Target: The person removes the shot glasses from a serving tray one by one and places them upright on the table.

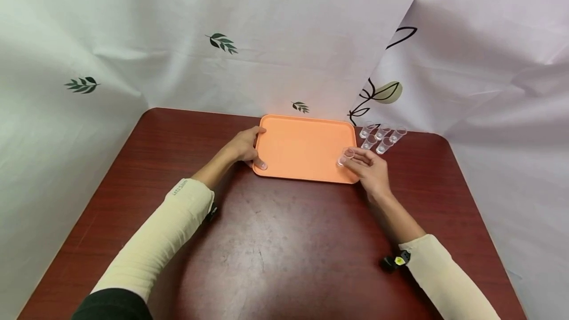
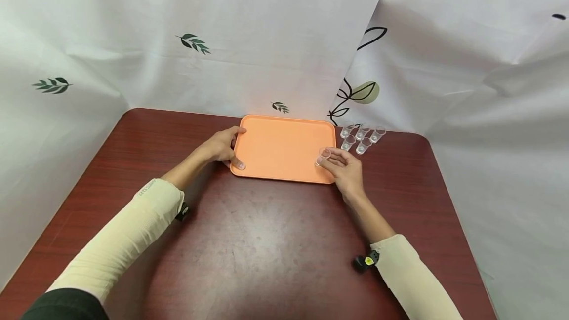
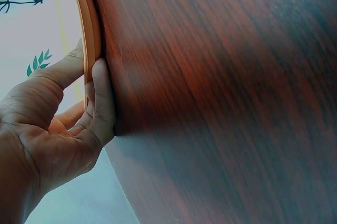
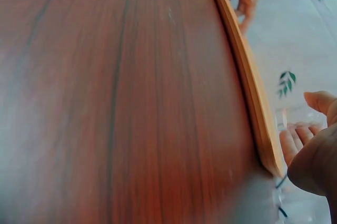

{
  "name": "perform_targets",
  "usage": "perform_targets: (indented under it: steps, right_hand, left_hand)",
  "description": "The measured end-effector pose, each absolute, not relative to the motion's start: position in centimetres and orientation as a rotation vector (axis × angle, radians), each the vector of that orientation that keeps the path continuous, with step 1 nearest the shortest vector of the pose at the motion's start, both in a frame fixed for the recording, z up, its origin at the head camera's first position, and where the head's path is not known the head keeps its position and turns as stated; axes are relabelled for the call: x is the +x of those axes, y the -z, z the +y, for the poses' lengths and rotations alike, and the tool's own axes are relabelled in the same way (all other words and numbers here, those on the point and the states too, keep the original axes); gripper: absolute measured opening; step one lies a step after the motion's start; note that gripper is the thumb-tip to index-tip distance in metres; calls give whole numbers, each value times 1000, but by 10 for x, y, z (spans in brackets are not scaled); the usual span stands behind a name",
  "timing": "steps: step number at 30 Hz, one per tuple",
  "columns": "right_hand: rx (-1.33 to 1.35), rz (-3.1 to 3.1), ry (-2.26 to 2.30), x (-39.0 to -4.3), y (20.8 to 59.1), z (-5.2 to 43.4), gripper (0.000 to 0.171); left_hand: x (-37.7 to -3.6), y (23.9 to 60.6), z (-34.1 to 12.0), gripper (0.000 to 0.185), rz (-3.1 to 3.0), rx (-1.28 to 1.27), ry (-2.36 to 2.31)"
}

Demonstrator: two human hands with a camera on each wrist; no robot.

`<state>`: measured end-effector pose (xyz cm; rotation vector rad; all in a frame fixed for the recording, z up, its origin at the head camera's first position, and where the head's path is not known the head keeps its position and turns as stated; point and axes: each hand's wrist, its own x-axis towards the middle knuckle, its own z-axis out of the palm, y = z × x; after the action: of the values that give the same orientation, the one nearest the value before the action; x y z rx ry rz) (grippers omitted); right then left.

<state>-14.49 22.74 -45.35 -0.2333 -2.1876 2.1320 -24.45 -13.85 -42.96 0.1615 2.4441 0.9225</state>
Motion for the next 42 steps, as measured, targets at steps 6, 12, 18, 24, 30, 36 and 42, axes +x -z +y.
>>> perform_targets:
  steps: [6, 12, 18, 24, 30, 36, 42]
  right_hand:
    - [-318, -2106, -2116, -137, 447, 252, 54]
    - [-381, -1975, -2114, -133, 443, 275, 50]
    - [-448, -1893, -2105, -133, 440, 295, 46]
    - [-509, -1786, -2117, -139, 441, 314, 43]
    - [-601, -1751, -2107, -149, 445, 332, 41]
    - [-690, -1786, -2081, -158, 449, 344, 39]
    - [-719, -1840, -2048, -167, 452, 348, 39]
  left_hand:
    - [-246, 431, -138, 133, 2435, 168, -918]
    - [-247, 432, -137, 130, 2432, 146, -915]
    - [-252, 438, -138, 133, 2431, 147, -902]
    - [-247, 432, -139, 131, 2432, 157, -913]
    - [-241, 427, -138, 127, 2444, 164, -912]
    - [-240, 427, -137, 127, 2434, 154, -913]
    - [-239, 426, -139, 126, 2436, 160, -914]
